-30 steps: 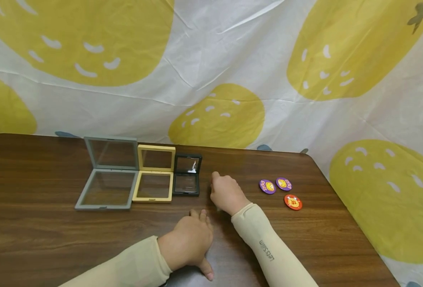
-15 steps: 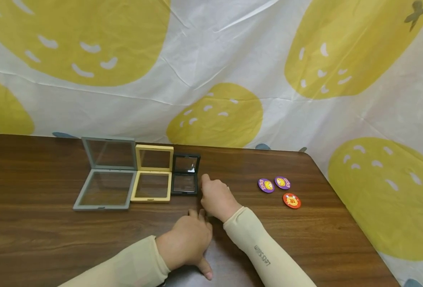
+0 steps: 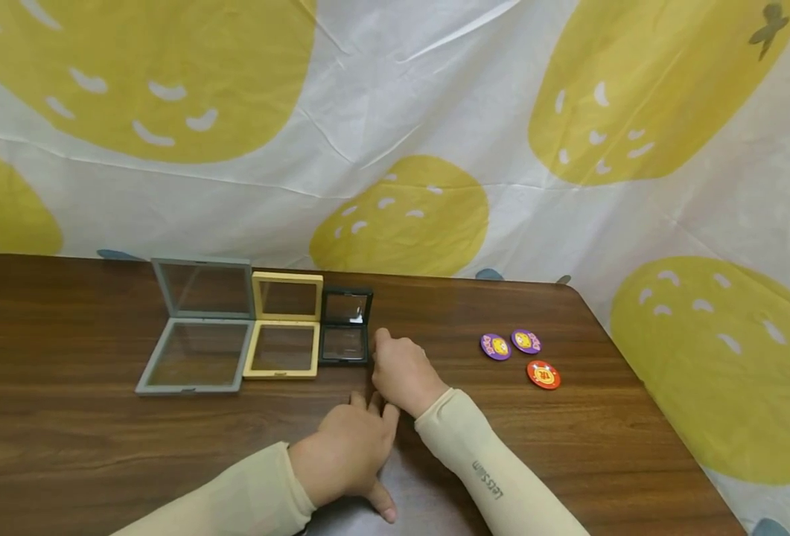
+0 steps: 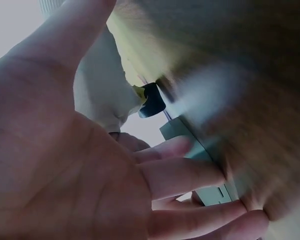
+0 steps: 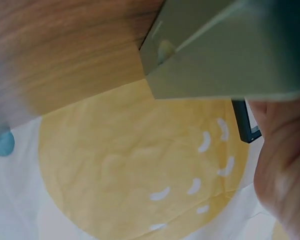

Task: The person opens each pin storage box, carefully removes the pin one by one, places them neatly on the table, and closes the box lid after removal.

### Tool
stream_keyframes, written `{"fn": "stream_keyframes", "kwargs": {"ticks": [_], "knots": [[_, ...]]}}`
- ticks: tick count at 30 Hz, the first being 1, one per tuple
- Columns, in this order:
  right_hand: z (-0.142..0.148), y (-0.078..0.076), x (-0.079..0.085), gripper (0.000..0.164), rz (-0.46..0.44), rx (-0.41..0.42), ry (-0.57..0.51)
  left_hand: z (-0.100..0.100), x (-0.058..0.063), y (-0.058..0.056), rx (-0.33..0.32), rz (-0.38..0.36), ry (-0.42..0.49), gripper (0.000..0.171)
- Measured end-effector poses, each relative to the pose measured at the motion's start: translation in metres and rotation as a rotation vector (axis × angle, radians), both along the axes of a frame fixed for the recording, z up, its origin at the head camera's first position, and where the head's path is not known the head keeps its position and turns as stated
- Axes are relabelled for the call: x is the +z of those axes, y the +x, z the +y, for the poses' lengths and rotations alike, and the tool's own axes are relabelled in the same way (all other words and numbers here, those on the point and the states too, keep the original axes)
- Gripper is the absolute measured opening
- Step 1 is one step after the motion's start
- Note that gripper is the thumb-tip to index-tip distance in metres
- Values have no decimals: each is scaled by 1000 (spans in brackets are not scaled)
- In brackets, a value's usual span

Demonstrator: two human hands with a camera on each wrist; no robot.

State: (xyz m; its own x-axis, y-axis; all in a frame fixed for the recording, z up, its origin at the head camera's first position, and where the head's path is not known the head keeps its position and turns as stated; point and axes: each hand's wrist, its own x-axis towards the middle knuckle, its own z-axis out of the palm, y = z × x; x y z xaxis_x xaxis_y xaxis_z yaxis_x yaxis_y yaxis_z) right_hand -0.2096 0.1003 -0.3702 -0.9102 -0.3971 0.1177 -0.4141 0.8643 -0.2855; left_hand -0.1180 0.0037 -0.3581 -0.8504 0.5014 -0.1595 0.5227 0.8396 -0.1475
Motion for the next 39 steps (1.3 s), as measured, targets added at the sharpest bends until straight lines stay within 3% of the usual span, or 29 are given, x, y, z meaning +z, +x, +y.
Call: {"fn": "stream_keyframes", "kwargs": {"ticks": [7, 13, 17, 22, 31, 39], "knots": [[5, -3, 11, 21, -94, -107, 24, -2, 0, 1, 29, 21, -2, 130], [21, -15, 18, 30, -30, -230, 19, -1, 1, -1, 54, -7, -25, 134], [34, -24, 17, 36, -93, -314, 98, 0, 1, 0, 60, -11, -29, 135], [40, -28, 17, 42, -204, -292, 160, -1, 0, -1, 53, -9, -23, 135], [45, -29, 18, 33, -199, -229, 175, -1, 0, -1, 40, 1, -7, 126], [45, -30, 15, 30, -206, -203, 185, -4, 0, 1, 20, -32, -9, 116]]}}
